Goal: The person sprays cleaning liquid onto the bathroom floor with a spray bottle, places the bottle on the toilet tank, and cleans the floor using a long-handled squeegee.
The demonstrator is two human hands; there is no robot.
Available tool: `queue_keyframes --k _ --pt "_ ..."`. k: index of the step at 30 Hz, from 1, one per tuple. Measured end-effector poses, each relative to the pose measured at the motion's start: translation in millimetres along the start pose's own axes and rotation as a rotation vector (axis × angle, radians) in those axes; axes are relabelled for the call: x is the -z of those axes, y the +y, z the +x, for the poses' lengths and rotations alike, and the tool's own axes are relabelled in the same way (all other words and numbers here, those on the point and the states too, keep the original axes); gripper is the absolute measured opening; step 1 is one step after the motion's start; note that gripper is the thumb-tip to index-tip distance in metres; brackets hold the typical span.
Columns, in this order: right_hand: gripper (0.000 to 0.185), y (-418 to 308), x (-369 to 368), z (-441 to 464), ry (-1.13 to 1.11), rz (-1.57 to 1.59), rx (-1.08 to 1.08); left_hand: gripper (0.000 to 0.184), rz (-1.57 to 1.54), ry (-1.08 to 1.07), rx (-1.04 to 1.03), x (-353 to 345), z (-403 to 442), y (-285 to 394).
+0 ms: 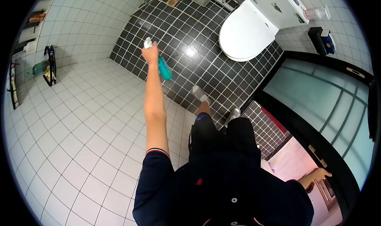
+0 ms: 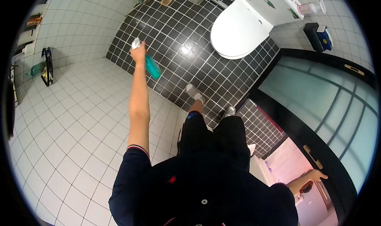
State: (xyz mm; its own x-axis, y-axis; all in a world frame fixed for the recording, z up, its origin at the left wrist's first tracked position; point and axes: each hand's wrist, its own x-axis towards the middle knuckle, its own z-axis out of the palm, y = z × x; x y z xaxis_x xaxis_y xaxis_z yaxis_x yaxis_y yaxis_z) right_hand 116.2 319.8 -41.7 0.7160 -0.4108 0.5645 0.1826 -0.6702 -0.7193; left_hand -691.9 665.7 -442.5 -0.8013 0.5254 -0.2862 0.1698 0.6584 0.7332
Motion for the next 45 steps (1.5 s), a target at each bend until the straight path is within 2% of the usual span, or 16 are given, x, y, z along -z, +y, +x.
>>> queue_keyframes --k 3,9,14,16,20,22,25,29,33,36,37,38,39,42,44,45 --pt "0.092 11.1 -6.5 14.8 -0.001 -0.066 0.047 0.038 -0.144 0.101 0.06 29.8 13.0 -11.1" --pt "0.093 1.8 -2.8 4.3 0.018 -0.003 0.042 0.014 -0.562 0.406 0.214 91.4 25.3 -67.8" --pt "0.085 9.1 6.6 29.6 -0.036 -0.219 -0.027 0.015 -0.48 0.269 0.167 130.9 42.8 -129.4" --pt "0.075 -21.9 33.9 -13.3 -0.175 -0.473 0.14 0.014 -0.27 0.137 -0.165 147.5 32.9 -130.8" --pt "0.064 0.9 48.3 -28.9 -0.137 -0.411 0.576 0.024 -0.318 0.199 -0.068 158.8 13.6 -96.8" --pt "0.059 21.4 40.3 -25.7 -0.155 -0.434 0.639 0.027 -0.252 0.094 0.092 154.1 16.8 -92.1" --pt "0.051 51.9 19.7 -22.5 -0.244 -0.583 0.66 0.02 -0.213 0.068 0.064 137.4 6.5 -73.9" --pt "0.041 111.6 -25.6 -32.2 -0.464 -0.921 0.73 0.03 -0.091 -0.059 0.066 119.7 5.7 -65.4" --pt "0.033 179.5 -70.7 -133.0 -0.822 -1.144 1.004 0.028 -0.337 0.119 0.113 131.9 22.8 -79.8" --pt "0.029 212.7 -85.0 -325.2 -1.423 -0.779 1.394 0.027 -0.245 0.142 0.162 154.1 18.1 -74.3" --pt "0.03 189.7 -54.1 -425.5 -1.781 -0.26 0.958 0.027 -0.192 0.125 0.178 161.2 13.5 -70.8" --pt "0.038 149.0 -24.0 -517.4 -2.139 -0.256 0.846 0.028 -0.162 0.14 0.175 163.8 12.2 -71.3" --pt "0.05 157.1 -0.1 -593.3 -2.3 -0.009 0.739 0.028 -0.171 0.15 0.179 164.9 11.9 -69.6" --pt "0.056 54.8 105.5 -759.2 -2.68 0.321 0.97 0.027 -0.222 0.198 0.227 162.7 17.3 -82.8" --pt "0.059 -4.0 177.2 -828.5 -2.903 0.386 0.624 0.027 -0.29 0.229 0.259 161.8 16.2 -74.8" --pt "0.063 -17.0 200.6 -858.1 -2.942 0.419 0.683 0.027 -0.348 0.249 0.297 160.8 11.9 -70.2"
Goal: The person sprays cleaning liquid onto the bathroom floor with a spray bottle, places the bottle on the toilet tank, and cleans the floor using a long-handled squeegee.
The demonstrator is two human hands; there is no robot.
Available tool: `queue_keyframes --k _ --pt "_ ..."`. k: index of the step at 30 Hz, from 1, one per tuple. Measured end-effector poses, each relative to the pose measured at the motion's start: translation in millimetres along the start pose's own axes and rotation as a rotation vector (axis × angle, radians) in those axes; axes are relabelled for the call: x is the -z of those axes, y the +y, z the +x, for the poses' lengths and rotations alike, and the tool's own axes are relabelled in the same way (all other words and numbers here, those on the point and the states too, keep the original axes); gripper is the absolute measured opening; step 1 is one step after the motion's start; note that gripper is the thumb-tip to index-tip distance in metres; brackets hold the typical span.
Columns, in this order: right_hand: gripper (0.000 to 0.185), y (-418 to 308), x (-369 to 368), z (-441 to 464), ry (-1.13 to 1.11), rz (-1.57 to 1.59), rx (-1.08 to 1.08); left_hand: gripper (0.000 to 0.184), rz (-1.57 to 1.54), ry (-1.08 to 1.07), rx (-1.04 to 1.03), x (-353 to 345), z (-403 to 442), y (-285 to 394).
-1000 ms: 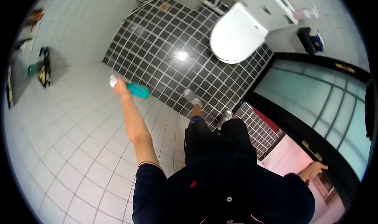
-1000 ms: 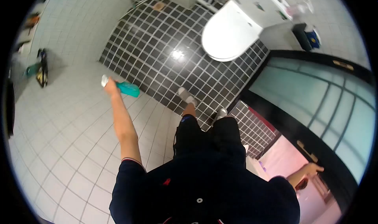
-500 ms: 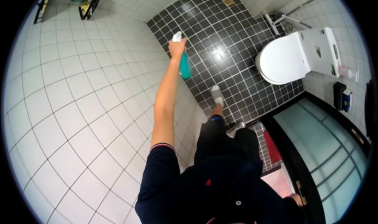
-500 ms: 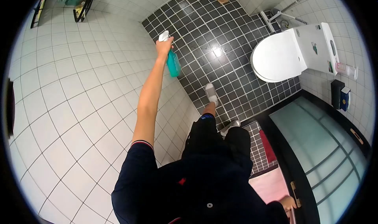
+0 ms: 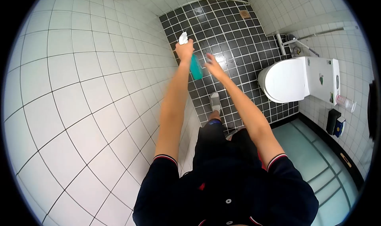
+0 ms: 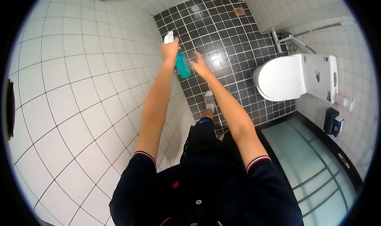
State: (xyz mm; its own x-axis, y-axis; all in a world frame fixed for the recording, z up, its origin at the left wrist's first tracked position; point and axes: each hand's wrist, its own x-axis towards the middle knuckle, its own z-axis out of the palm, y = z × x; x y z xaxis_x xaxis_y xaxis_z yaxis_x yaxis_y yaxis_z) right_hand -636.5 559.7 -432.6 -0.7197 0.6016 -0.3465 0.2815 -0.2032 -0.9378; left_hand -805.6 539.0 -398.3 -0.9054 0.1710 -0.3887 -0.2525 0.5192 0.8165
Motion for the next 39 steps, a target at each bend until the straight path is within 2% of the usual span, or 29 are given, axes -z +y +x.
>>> queue_keyframes --k 1,2,4,5,6,7,8,9,10,11,13,14,16,17,18,21,22,24,25,27,28,30,33,34,36,39 --pt "0.067 -18.0 -17.5 26.3 -0.069 0.014 0.026 0.03 -0.034 -0.051 0.034 0.9 -4.5 6.7" --pt "0.071 -36.8 -26.9 41.4 -0.135 0.03 0.05 0.029 -0.005 -0.036 -0.101 -10.5 14.3 -18.1" --pt "0.074 -70.4 -23.9 44.9 -0.205 0.06 0.013 0.031 -0.283 -0.188 -0.057 0.3 -6.7 7.7" --pt "0.077 -80.4 -20.8 46.5 -0.275 0.089 -0.018 0.031 -0.286 -0.192 -0.055 2.5 -11.5 8.5" --pt "0.077 -77.1 -17.5 51.4 -0.272 0.083 -0.013 0.032 -0.372 -0.287 -0.03 -0.7 -9.8 5.2" --pt "0.079 -73.2 -13.9 55.1 -0.226 0.007 0.078 0.032 -0.46 -0.381 -0.005 -5.9 -7.7 4.8" --pt "0.081 -68.6 -10.2 57.8 -0.181 -0.067 0.165 0.036 -0.364 -0.382 -0.098 -17.9 -8.7 1.6" --pt "0.071 -61.3 -5.3 60.5 -0.046 -0.173 0.222 0.037 -0.383 -0.418 -0.074 -24.2 -18.1 5.6" --pt "0.071 -45.8 1.8 66.6 -0.043 -0.173 0.217 0.038 -0.398 -0.457 -0.046 -26.3 -29.3 9.2" --pt "0.064 -31.6 10.6 73.6 0.007 -0.159 0.197 0.049 -0.411 -0.673 0.044 -23.4 -35.8 14.3" --pt "0.048 -27.3 28.3 76.8 0.197 -0.155 0.191 0.071 -0.376 -0.746 -0.009 -34.7 -48.4 6.4" --pt "0.048 -32.2 39.7 83.9 0.206 -0.158 0.197 0.079 -0.359 -0.763 -0.022 -37.7 -56.7 -0.1" --pt "0.047 -15.3 64.6 100.2 0.225 -0.128 0.1 0.087 -0.253 -0.718 0.155 -16.9 -84.7 11.9" --pt "0.043 -29.1 76.5 98.6 0.246 -0.156 0.199 0.086 -0.171 -0.656 0.132 -12.9 -86.9 -9.6" --pt "0.043 -34.1 89.1 105.7 0.244 -0.157 0.204 0.086 -0.091 -0.589 0.106 -9.0 -84.0 -34.7" --pt "0.038 -31.2 134.1 111.3 0.316 -0.415 0.105 0.083 -0.101 -0.585 0.316 28.0 -97.2 -73.6" --pt "0.036 -18.7 152.5 113.0 0.335 -0.415 0.114 0.082 -0.09 -0.569 0.354 38.5 -102.3 -91.5" --pt "0.039 7.6 185.9 123.8 0.352 -0.405 -0.034 0.078 -0.071 -0.519 0.415 56.7 -116.6 -121.4" --pt "0.039 3.3 191.8 125.4 0.357 -0.402 -0.036 0.078 -0.067 -0.524 0.413 65.0 -123.2 -130.2" --pt "0.043 -17.3 202.0 122.7 0.423 -0.738 -0.073 0.077 -0.008 -0.51 0.514 76.3 -132.3 -143.9" --pt "0.043 -29.9 203.6 126.1 0.423 -0.737 -0.079 0.077 -0.004 -0.512 0.517 71.3 -127.7 -146.3" --pt "0.048 -50.2 188.6 132.8 0.254 -0.799 -0.137 0.076 0.035 -0.528 0.403 59.9 -115.6 -150.0" --pt "0.043 -71.6 133.4 143.7 0.297 -0.786 -0.109 0.074 -0.129 -0.454 0.313 10.3 -72.9 -103.6" --pt "0.041 -77.8 111.1 143.0 0.292 -0.758 -0.085 0.073 -0.181 -0.437 0.296 -2.4 -61.6 -81.3" --pt "0.041 -74.9 66.3 153.3 0.148 -0.722 -0.131 0.068 -0.375 -0.373 0.312 -20.1 -50.6 -26.6" --pt "0.039 -110.2 6.5 142.7 0.007 -0.575 -0.087 0.067 -0.554 -0.291 0.326 -26.2 -27.0 -7.4"
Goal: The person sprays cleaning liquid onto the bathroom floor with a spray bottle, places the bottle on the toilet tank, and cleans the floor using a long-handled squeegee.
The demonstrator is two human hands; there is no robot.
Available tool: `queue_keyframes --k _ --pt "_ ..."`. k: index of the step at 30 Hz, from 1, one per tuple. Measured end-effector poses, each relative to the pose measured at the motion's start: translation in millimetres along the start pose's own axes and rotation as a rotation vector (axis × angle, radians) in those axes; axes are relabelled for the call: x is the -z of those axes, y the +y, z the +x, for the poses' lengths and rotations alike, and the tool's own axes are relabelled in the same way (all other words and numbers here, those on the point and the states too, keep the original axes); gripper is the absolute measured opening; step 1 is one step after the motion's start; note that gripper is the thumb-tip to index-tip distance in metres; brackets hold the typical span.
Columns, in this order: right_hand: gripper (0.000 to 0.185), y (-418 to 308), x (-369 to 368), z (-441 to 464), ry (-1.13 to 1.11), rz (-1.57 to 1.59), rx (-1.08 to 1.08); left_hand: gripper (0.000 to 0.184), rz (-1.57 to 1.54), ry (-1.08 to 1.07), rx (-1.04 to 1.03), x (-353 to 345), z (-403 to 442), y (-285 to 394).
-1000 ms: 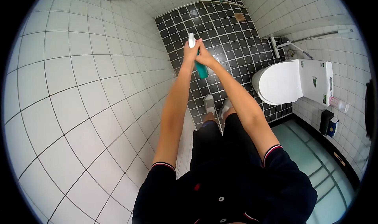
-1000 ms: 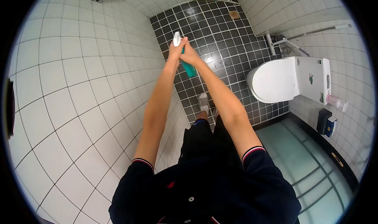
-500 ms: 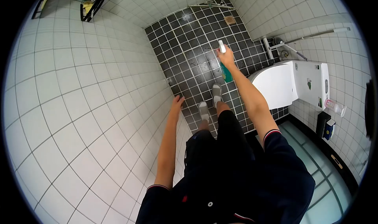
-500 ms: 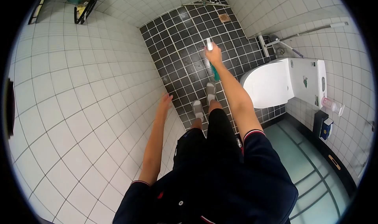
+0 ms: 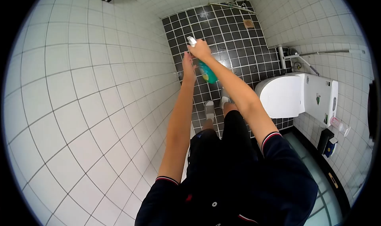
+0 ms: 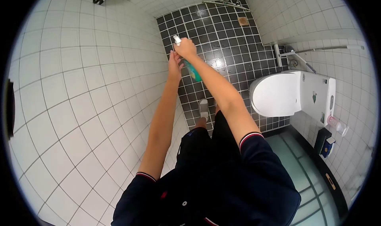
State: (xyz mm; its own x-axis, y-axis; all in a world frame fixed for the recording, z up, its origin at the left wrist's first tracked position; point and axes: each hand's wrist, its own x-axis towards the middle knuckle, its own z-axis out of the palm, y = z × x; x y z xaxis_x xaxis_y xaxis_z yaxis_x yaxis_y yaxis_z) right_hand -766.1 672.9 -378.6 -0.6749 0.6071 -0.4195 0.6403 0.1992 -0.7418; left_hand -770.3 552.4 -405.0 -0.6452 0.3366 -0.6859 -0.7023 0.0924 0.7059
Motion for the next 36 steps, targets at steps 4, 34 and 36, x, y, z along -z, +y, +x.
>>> queue_keyframes --k 4,34,36 --pt "0.041 -21.3 -12.7 1.5 0.01 0.048 -0.012 0.07 -0.047 0.115 -0.072 21.8 -1.5 1.7" --pt "0.031 107.0 -73.4 -91.4 -0.474 -0.573 0.216 0.049 0.291 0.287 0.182 219.7 -122.1 -157.4" --pt "0.03 115.7 -86.3 -104.6 -0.49 -0.606 0.272 0.053 0.398 0.22 0.232 228.4 -133.3 -163.7"
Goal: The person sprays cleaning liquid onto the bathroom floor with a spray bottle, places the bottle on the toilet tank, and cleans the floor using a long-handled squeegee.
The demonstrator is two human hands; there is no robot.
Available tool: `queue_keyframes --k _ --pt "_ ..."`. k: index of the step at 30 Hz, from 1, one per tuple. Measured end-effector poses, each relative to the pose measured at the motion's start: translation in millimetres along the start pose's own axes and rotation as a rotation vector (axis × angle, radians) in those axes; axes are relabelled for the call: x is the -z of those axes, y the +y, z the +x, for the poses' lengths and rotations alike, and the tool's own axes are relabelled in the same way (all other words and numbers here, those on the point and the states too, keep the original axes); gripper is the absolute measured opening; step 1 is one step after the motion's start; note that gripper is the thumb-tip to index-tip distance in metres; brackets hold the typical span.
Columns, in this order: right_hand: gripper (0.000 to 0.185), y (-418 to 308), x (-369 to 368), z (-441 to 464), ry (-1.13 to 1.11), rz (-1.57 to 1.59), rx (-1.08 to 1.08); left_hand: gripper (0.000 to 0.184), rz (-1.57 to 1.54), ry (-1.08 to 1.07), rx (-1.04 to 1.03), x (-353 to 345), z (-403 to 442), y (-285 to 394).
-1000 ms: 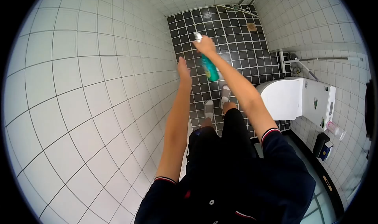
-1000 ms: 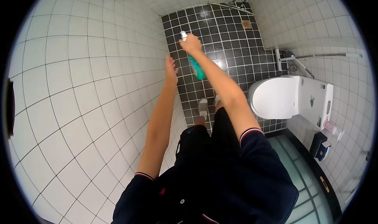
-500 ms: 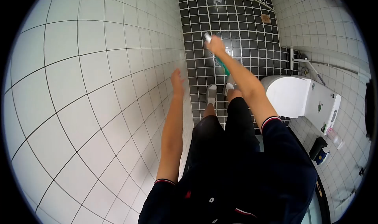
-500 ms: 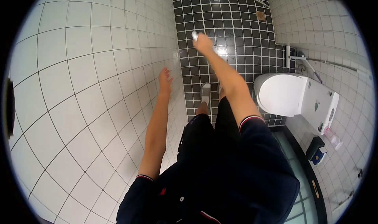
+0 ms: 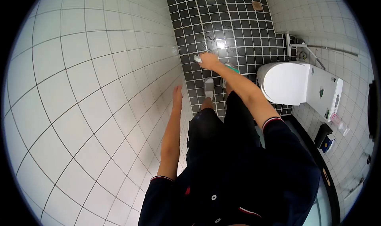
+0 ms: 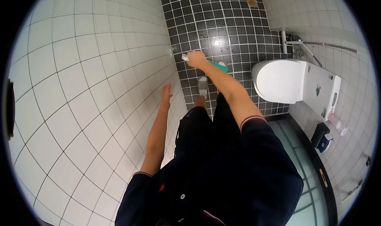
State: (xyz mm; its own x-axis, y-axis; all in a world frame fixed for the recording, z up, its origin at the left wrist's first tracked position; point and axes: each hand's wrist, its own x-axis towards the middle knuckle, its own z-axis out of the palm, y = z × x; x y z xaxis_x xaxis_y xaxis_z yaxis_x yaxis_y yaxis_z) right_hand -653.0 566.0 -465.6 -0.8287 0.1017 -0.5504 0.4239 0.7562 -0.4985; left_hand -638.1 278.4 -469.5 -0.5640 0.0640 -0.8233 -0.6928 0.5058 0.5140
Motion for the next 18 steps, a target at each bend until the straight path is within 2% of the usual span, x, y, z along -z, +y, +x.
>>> queue_keyframes --k 4,6,9,10,12,13,15,17,18 --pt "0.029 26.9 7.3 -0.1 0.149 0.064 -0.109 0.06 0.122 0.025 0.115 32.0 -12.9 -40.0" --pt "0.028 53.8 47.6 -2.1 0.203 0.158 -0.271 0.047 0.131 0.204 0.064 34.5 -28.1 -52.3" --pt "0.039 116.9 104.8 -9.6 0.561 0.309 -0.669 0.048 0.187 0.139 0.104 42.9 -45.6 -54.7" --pt "0.041 134.9 114.1 -12.5 0.765 0.348 -0.789 0.048 0.192 0.134 0.098 42.5 -46.3 -56.9" --pt "0.042 155.0 135.2 -32.6 0.936 0.412 -0.806 0.046 0.18 0.171 0.122 39.3 -45.0 -65.0" --pt "0.041 170.6 132.9 -31.9 0.894 0.463 -0.739 0.046 0.185 0.168 0.116 36.7 -43.3 -61.7" --pt "0.043 181.8 121.7 -18.8 0.764 0.417 -0.607 0.052 0.201 0.021 0.175 30.1 -41.0 -56.6" --pt "0.049 150.3 127.8 -15.3 0.617 0.342 -0.484 0.051 0.222 -0.011 0.153 21.5 -38.0 -50.5" --pt "0.045 130.2 131.3 -12.0 0.526 0.281 -0.435 0.05 0.237 -0.041 0.13 17.1 -32.3 -44.7"
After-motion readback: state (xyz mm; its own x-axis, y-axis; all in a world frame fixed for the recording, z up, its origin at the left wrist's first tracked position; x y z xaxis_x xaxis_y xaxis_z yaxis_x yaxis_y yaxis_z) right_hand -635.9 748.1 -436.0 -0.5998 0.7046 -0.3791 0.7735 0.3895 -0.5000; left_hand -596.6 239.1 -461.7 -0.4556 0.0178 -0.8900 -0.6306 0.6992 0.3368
